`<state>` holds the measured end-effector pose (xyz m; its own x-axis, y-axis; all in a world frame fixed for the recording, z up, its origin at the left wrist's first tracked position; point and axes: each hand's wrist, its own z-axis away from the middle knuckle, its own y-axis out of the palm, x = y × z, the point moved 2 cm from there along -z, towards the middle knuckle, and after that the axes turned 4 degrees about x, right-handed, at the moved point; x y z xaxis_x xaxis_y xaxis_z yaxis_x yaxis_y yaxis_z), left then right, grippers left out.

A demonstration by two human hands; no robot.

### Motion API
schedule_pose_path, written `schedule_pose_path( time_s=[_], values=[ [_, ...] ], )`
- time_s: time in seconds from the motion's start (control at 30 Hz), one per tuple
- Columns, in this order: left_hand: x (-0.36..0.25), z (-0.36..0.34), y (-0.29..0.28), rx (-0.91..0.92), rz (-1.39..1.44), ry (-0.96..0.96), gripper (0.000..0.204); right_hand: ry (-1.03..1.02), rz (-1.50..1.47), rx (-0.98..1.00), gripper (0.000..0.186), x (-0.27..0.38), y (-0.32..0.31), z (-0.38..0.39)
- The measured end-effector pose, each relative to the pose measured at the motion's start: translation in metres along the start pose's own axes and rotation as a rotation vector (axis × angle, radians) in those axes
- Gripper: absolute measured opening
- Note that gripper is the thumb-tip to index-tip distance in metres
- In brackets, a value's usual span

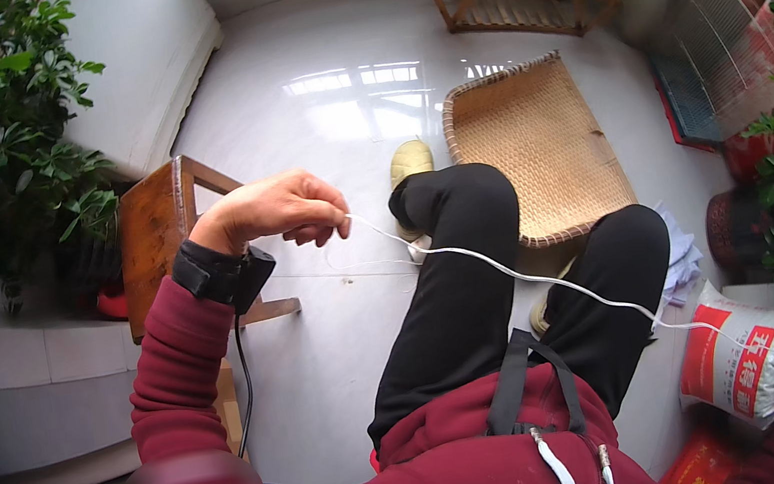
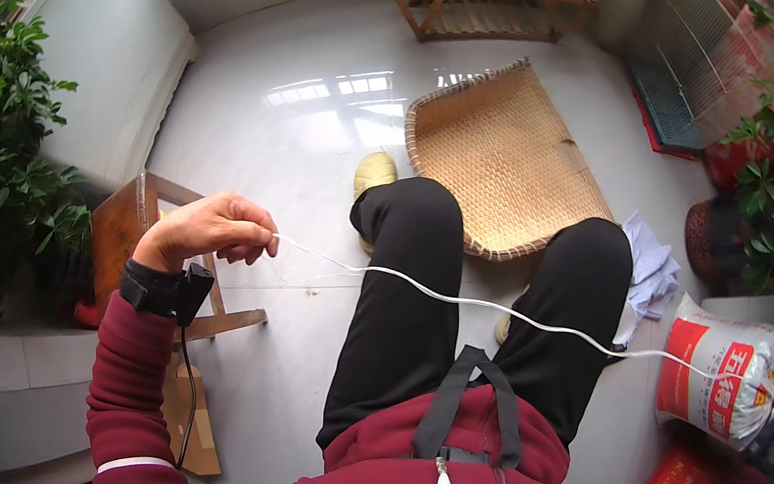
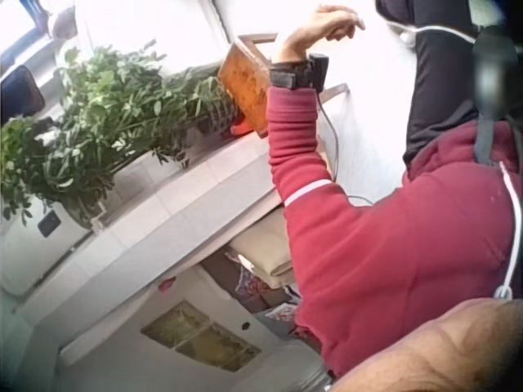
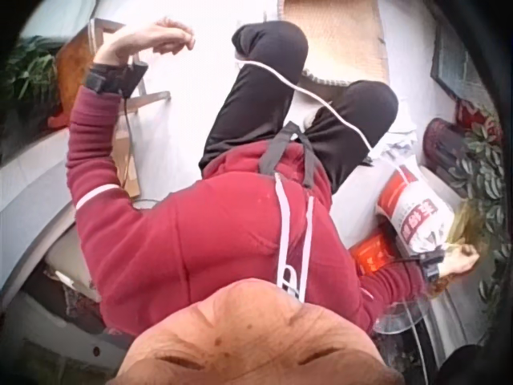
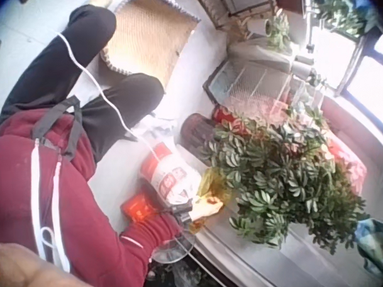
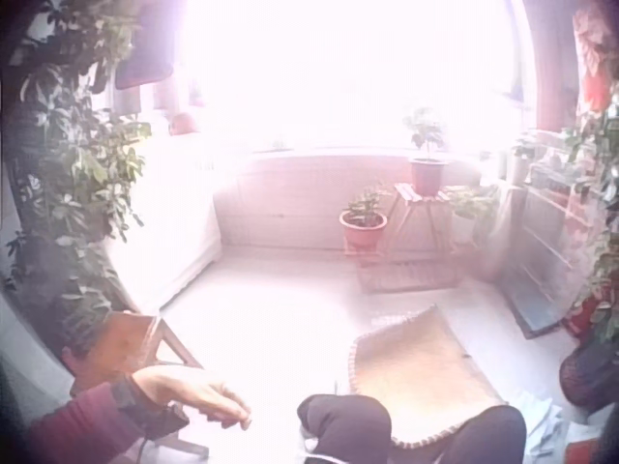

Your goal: The person ties a knot in a white string, then uses it to wrap and secure the rim of a woven basket. They repeatedly wrap the string around the basket's edge and pull it tight to reinforce the structure.

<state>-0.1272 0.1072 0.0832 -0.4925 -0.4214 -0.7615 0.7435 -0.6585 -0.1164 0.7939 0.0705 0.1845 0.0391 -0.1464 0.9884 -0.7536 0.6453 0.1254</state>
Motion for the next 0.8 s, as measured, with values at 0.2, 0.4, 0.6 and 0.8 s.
schedule_pose_path(
  time_s=[0.2,0.4,0.6,0.8],
  values=[
    [-0.100,-0.020,0.052,0.123,-0.172,0.218,0.022,0.083,0.164,1.151,0.011,-0.097,0.390,0.269],
    [-0.107,-0.015,0.061,0.042,-0.077,0.301,0.021,0.597,-0.156,1.570,0.012,-0.101,0.495,0.368],
    [-0.065,-0.036,0.048,0.138,0.160,0.311,0.020,0.380,-0.480,1.024,0.003,-0.110,0.433,0.272],
    [-0.012,-0.046,0.024,0.075,0.147,0.150,0.020,0.268,-0.534,0.781,0.012,-0.114,0.260,0.138]
  ],
)
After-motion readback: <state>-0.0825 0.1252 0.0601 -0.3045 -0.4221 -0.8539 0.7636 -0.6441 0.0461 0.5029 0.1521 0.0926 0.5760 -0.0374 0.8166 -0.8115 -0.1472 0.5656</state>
